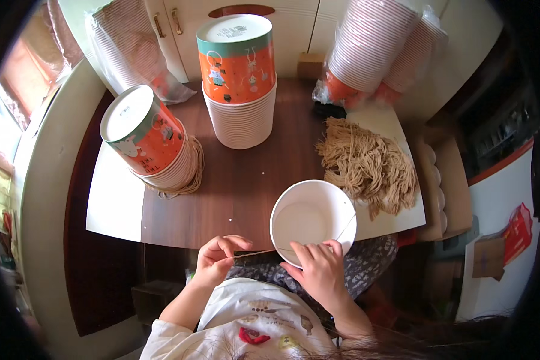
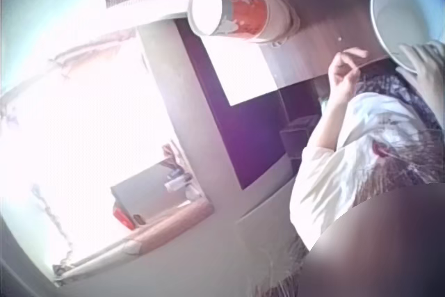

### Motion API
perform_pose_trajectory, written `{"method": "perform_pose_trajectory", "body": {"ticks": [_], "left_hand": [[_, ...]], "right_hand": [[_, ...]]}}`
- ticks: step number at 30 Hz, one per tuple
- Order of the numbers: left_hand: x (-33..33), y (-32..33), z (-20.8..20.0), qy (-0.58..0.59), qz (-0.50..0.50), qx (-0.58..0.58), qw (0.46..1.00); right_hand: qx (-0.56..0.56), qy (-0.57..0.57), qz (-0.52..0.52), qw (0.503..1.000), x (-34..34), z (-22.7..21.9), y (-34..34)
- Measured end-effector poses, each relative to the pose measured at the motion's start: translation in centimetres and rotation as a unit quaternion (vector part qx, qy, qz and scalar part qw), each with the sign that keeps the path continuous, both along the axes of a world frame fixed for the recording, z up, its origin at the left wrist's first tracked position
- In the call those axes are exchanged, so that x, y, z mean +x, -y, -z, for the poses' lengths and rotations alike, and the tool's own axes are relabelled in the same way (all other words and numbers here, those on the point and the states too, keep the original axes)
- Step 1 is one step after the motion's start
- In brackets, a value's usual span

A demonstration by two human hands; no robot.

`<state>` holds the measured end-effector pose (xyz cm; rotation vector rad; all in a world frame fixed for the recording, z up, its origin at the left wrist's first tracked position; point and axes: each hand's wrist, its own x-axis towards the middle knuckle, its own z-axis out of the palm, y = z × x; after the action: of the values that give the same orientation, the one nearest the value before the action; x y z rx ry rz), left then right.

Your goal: Attaching strings to paper cups for packaging or assembly.

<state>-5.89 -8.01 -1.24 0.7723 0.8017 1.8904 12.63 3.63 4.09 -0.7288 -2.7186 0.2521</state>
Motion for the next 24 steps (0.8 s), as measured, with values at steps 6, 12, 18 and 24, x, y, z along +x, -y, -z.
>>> {"method": "perform_pose_trajectory", "body": {"ticks": [6, 12, 18, 24], "left_hand": [[-1.2, -1.9, -3.0, 0.021, 0.098, 0.102, 0.99], [-1.4, -3.8, -5.0, -0.021, 0.117, -0.053, 0.991], [-1.1, -4.6, -5.7, -0.04, 0.139, -0.064, 0.987], [-1.2, -5.9, -4.8, -0.098, 0.111, -0.116, 0.982]], "right_hand": [[-0.047, -0.044, -0.047, 0.997, -0.3, -2.1, -2.1], [-0.067, -0.045, -0.08, 0.993, -1.2, -2.1, -4.0], [-0.017, -0.014, -0.096, 0.995, -1.6, -1.6, -4.8], [-0.064, -0.077, -0.131, 0.986, -3.6, -3.2, -5.0]]}}
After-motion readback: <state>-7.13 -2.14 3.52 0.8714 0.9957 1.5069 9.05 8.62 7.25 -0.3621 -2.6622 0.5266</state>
